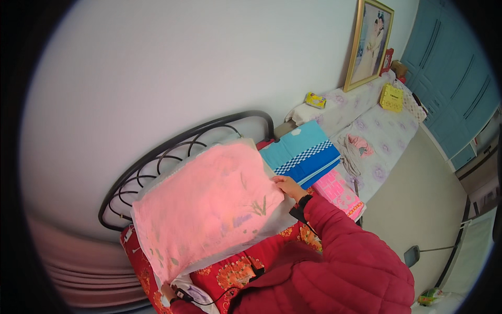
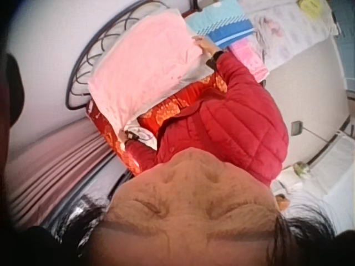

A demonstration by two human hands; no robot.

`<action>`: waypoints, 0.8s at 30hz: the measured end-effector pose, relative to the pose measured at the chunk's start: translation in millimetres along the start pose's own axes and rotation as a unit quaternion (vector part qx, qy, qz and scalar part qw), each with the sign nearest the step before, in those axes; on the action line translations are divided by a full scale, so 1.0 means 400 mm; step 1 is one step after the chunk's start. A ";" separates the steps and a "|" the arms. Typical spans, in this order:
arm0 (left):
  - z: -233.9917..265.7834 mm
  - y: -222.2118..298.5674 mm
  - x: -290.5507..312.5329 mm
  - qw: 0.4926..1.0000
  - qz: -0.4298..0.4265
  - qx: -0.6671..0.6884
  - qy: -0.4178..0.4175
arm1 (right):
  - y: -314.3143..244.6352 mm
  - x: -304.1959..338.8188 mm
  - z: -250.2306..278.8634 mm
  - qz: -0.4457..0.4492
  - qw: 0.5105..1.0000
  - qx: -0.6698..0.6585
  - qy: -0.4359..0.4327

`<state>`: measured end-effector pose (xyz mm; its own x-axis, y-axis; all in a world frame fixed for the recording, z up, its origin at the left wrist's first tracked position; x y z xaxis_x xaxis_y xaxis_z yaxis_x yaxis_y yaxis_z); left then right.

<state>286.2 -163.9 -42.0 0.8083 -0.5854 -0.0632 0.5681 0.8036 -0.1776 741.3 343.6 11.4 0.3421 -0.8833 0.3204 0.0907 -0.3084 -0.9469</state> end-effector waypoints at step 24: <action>0.461 0.779 -0.097 0.961 -0.173 0.147 0.161 | -0.155 -0.313 -0.089 0.205 0.976 0.067 0.031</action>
<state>460.2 129.0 86.3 0.5009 -0.7875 -0.3591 0.8510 0.5237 0.0387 659.4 460.9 30.9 0.3190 -0.9435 -0.0895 0.0799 0.1208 -0.9895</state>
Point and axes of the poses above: each hand's wrist, its own x-axis away from the middle knuckle, its own z-axis out of the back of the hand, y = z × x, the point moved 3 cm from there along -x, towards the middle knuckle, and after that the axes turned 6 degrees about y, right-handed, at the moved point
